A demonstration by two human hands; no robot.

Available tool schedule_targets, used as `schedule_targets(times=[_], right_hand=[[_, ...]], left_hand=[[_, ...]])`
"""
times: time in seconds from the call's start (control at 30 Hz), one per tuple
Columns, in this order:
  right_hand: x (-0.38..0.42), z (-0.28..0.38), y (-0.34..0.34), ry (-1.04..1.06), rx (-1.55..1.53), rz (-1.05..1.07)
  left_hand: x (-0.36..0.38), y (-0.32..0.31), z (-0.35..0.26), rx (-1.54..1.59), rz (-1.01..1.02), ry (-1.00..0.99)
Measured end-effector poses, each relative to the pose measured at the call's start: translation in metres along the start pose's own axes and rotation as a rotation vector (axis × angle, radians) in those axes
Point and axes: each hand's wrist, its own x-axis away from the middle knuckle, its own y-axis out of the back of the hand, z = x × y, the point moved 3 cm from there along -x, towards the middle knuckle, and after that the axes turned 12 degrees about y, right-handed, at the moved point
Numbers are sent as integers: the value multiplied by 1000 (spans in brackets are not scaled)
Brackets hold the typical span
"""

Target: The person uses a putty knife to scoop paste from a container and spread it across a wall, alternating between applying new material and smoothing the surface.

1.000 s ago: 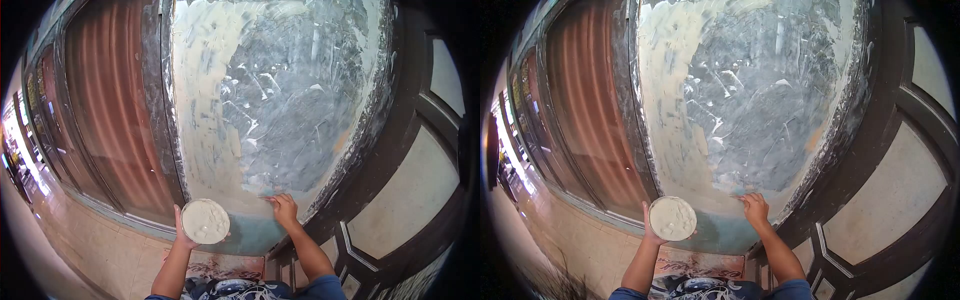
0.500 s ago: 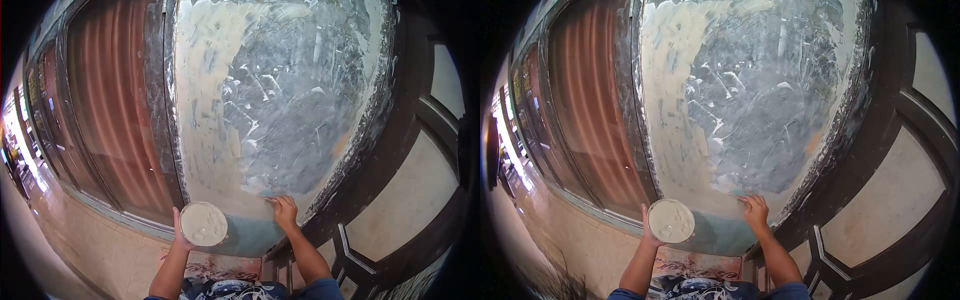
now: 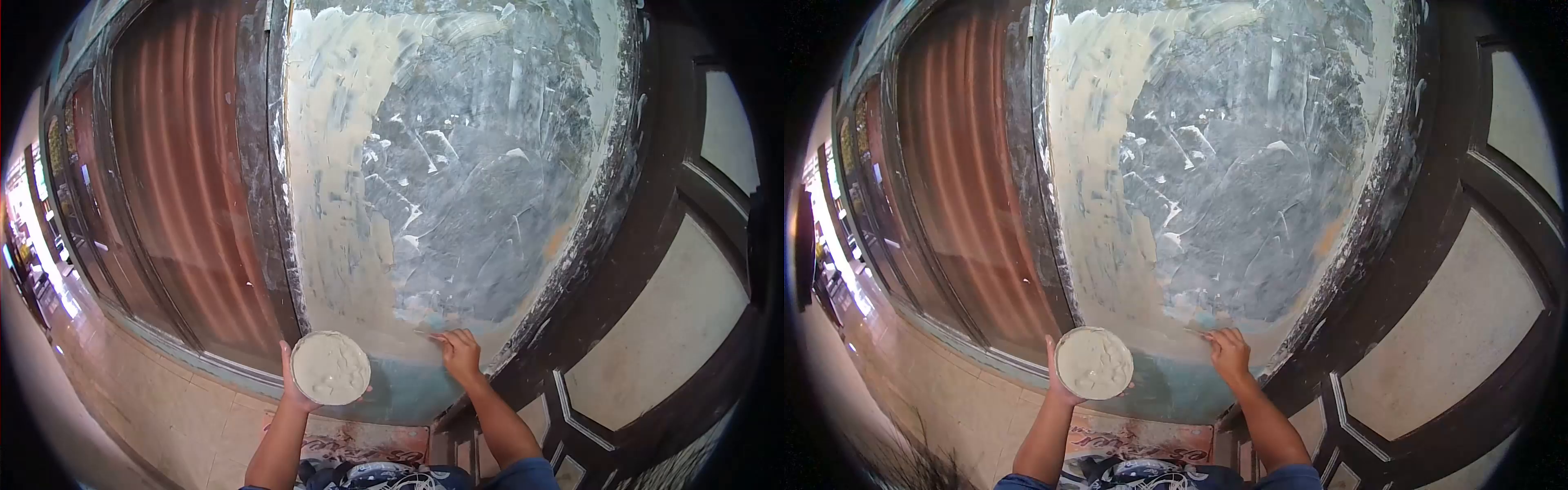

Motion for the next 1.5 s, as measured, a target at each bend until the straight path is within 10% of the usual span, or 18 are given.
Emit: schedule_targets(times=[1.27,1.5], right_hand=[[2,-11,4,-81,37,90],[-21,-12,23,-84,22,-5]], left_hand=[[1,-3,-3,-53,-30,4],[5,-30,-4,336,151,19]])
